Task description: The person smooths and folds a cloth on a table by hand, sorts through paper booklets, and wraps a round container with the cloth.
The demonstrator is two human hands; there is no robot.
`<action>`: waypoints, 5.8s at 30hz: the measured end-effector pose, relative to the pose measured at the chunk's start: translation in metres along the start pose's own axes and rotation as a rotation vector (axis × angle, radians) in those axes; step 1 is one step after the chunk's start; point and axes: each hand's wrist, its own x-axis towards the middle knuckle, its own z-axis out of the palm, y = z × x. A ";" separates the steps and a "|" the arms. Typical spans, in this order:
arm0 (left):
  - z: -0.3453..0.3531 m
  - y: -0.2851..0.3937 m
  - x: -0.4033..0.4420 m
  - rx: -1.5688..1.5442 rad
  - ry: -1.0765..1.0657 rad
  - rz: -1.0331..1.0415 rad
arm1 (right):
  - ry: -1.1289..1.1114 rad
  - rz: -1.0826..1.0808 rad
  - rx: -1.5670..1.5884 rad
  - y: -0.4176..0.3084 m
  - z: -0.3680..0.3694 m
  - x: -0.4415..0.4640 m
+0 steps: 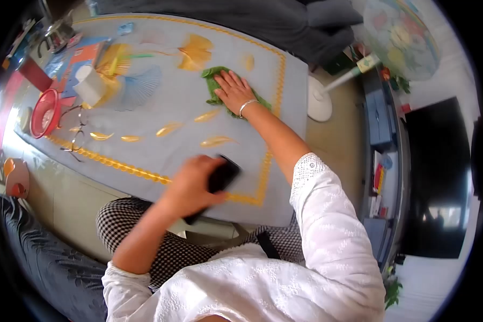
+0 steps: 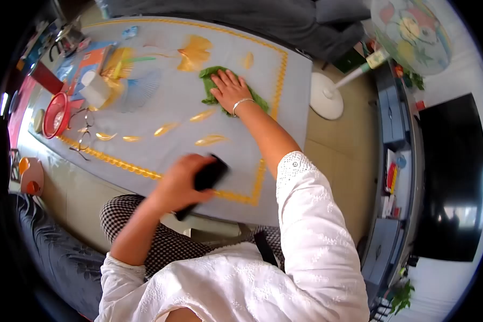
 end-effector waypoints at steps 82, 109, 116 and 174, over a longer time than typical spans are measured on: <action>-0.026 -0.128 0.185 0.811 0.500 -0.374 | 0.379 0.824 0.065 0.014 -0.013 -0.209; 0.010 -0.128 0.154 0.731 0.092 0.188 | 0.445 0.058 0.691 -0.077 0.017 -0.096; -0.054 -0.137 0.225 0.808 0.103 0.229 | 0.392 0.268 0.280 -0.002 0.027 -0.007; -0.063 -0.166 0.002 0.828 0.482 -0.249 | 0.192 -0.418 0.055 -0.164 0.036 -0.015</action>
